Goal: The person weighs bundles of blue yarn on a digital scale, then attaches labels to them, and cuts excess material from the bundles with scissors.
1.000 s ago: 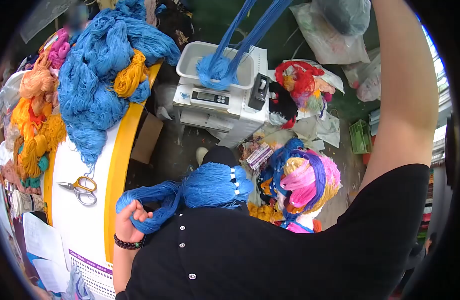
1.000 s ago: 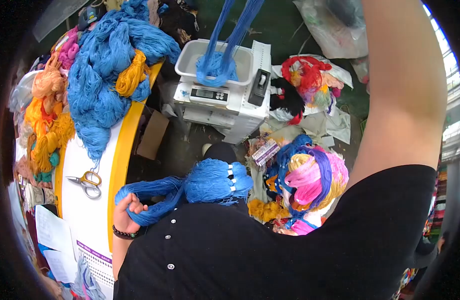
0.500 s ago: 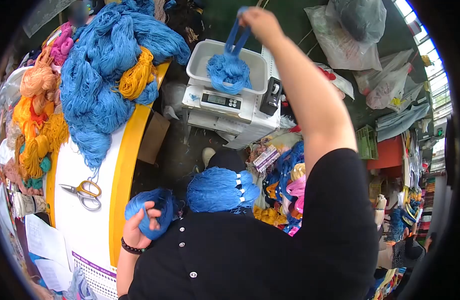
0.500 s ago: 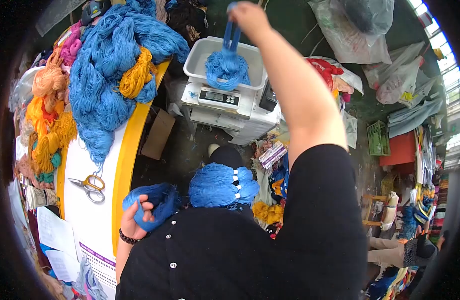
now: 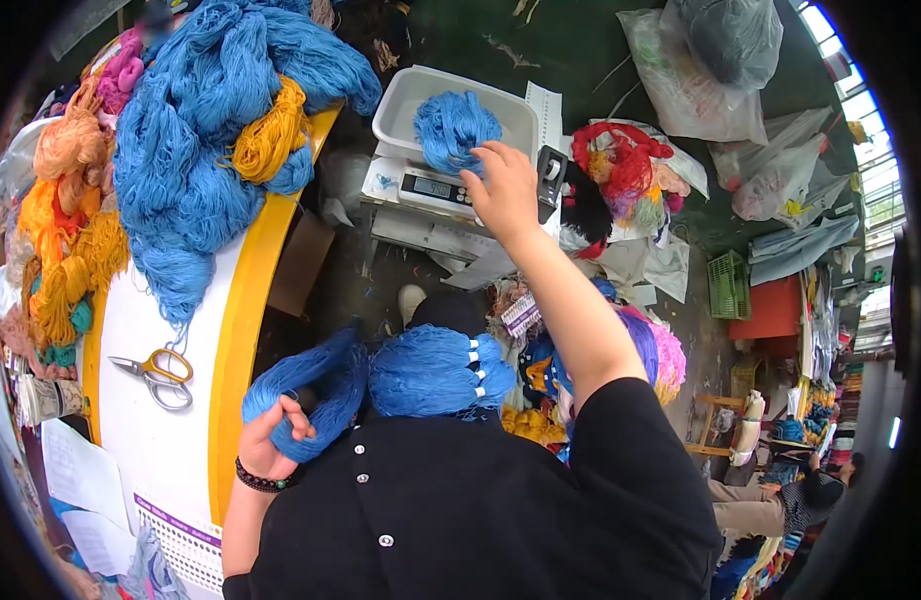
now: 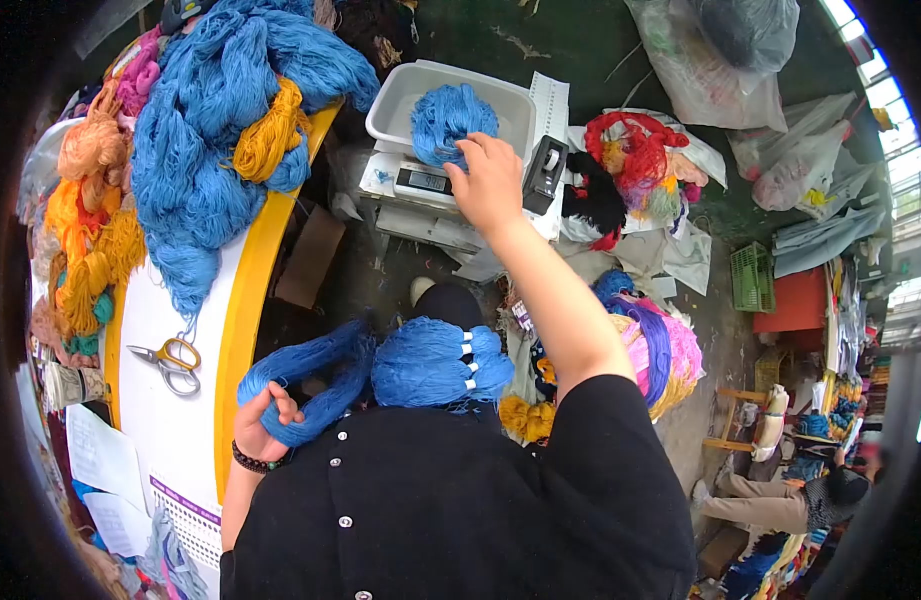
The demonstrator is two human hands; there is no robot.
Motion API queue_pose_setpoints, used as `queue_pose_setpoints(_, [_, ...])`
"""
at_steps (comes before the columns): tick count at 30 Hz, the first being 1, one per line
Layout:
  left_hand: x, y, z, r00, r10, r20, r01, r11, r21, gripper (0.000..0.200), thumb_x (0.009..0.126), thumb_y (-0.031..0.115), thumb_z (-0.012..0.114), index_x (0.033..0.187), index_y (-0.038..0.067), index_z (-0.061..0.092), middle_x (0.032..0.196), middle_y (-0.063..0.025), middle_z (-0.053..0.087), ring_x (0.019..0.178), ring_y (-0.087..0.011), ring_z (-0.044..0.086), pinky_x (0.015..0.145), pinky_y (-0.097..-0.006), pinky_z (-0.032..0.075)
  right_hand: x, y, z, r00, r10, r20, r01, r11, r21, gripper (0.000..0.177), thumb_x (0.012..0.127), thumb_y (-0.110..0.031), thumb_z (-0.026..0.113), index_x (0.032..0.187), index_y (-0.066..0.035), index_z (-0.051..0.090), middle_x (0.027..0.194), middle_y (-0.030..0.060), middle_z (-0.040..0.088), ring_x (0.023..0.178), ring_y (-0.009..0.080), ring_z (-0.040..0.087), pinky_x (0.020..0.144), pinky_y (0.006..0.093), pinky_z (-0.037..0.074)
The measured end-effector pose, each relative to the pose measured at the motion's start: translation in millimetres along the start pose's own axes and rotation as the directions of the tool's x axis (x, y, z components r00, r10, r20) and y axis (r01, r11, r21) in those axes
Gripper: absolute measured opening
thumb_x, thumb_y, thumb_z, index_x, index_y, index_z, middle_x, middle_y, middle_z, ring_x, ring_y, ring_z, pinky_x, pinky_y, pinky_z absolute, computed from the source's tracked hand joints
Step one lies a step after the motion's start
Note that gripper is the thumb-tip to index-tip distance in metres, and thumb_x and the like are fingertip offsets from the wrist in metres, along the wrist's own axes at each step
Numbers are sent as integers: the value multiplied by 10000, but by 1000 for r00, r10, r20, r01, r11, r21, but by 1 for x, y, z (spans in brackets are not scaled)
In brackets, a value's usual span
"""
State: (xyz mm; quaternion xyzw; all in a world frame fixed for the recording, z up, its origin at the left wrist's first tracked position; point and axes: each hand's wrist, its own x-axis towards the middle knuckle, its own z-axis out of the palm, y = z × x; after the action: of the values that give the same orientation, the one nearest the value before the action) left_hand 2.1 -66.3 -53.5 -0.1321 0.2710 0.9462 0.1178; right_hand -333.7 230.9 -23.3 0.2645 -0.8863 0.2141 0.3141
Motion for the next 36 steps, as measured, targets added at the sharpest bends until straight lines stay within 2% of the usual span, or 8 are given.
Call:
queue_pose_setpoints(4, [10,2,24,996,-10,-88,13,999,32,190,941,165,496,1044,41,597,911,-106,664,848,-218,643,899,-444,484,-29,-76,-37,926,286,248,-367,837,406,101,796,-147,644,788,-47,645,750,119,624,732,291,604,675,370,485])
queue_pose_setpoints(8, [27,0,40,999,-27,-28,27,1000,-16,213,899,106,526,1063,-12,593,976,-174,665,863,-267,668,863,-429,521,-81,-174,-49,471,-171,865,-777,383,499,485,957,-436,439,824,-38,684,793,88,657,721,175,608,732,310,483])
queue_pose_setpoints(11, [33,0,56,999,-30,17,30,999,26,197,868,76,537,1021,-20,614,951,-164,666,815,-248,662,802,-381,537,-86,-201,-60,238,-357,903,-952,98,289,634,959,-593,270,800,-55,565,782,6,563,742,133,489,769,268,409])
queue_pose_setpoints(14, [30,-4,62,1000,-26,-5,26,994,104,189,859,74,546,1008,-15,623,938,-156,666,807,-235,657,788,-356,539,-109,-208,-41,319,-381,868,-899,-413,149,479,991,-463,355,695,-107,480,689,-20,472,696,103,500,656,252,378])
queue_pose_setpoints(20, [24,-15,66,997,-24,-74,44,958,284,161,857,85,572,969,-2,649,943,-120,672,782,-175,649,749,-306,534,-114,-203,-49,284,-233,930,-832,-542,118,252,931,-215,553,771,-24,590,659,19,532,570,156,552,580,281,464])
queue_pose_setpoints(32, [24,-18,66,979,-95,-180,147,942,303,124,884,150,602,929,39,634,781,-58,649,560,-90,520,581,-242,476,-119,-184,-48,437,-202,876,-886,-266,380,200,876,-182,648,907,9,697,839,54,677,776,115,615,760,265,489])
queue_pose_setpoints(33, [24,-19,64,979,-78,-190,136,939,316,126,884,157,609,921,40,634,765,-55,643,559,-86,517,580,-239,474,-115,-173,-38,407,-95,908,-912,16,410,210,856,-201,670,903,2,695,807,41,674,758,96,609,718,258,497])
queue_pose_setpoints(36, [23,-20,59,974,-46,-220,111,951,290,131,881,166,621,916,40,635,749,-53,639,557,-83,513,578,-236,470,-79,-111,-21,765,150,626,-588,560,584,233,831,-219,675,936,-11,685,848,78,688,782,127,630,699,286,509])
